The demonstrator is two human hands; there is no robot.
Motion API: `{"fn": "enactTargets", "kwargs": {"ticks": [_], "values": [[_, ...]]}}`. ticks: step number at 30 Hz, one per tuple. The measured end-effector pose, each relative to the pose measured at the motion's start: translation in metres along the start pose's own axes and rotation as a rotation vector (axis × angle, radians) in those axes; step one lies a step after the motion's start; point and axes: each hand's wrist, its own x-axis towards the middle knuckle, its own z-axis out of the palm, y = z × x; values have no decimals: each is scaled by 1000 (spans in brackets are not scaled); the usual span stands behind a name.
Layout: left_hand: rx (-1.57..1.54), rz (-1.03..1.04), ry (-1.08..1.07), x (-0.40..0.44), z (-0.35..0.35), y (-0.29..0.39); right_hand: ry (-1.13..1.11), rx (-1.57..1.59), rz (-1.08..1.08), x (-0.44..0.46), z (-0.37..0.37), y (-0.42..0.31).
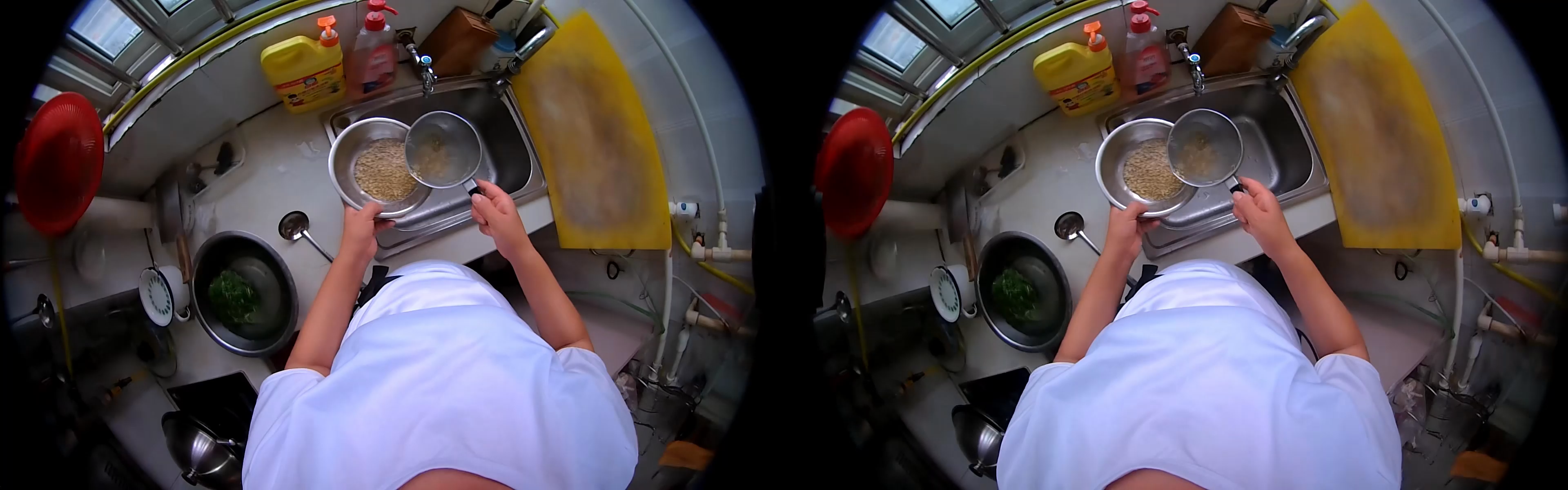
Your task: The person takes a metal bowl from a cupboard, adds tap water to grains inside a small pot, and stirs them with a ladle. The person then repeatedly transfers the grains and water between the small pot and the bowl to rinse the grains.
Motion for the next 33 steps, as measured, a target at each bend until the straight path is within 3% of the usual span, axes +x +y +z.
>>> {"fn": "enactTargets", "kwargs": {"ticks": [18,25,33], "values": [[-58,19,-29,5,6,-4,94,-257,-280,10,8,11],[-66,16,-35,4,5,-4,79,-245,-270,0,9,2],[-88,-3,-20,3,4,-4,168,-513,-330,-7,15,-11]]}}
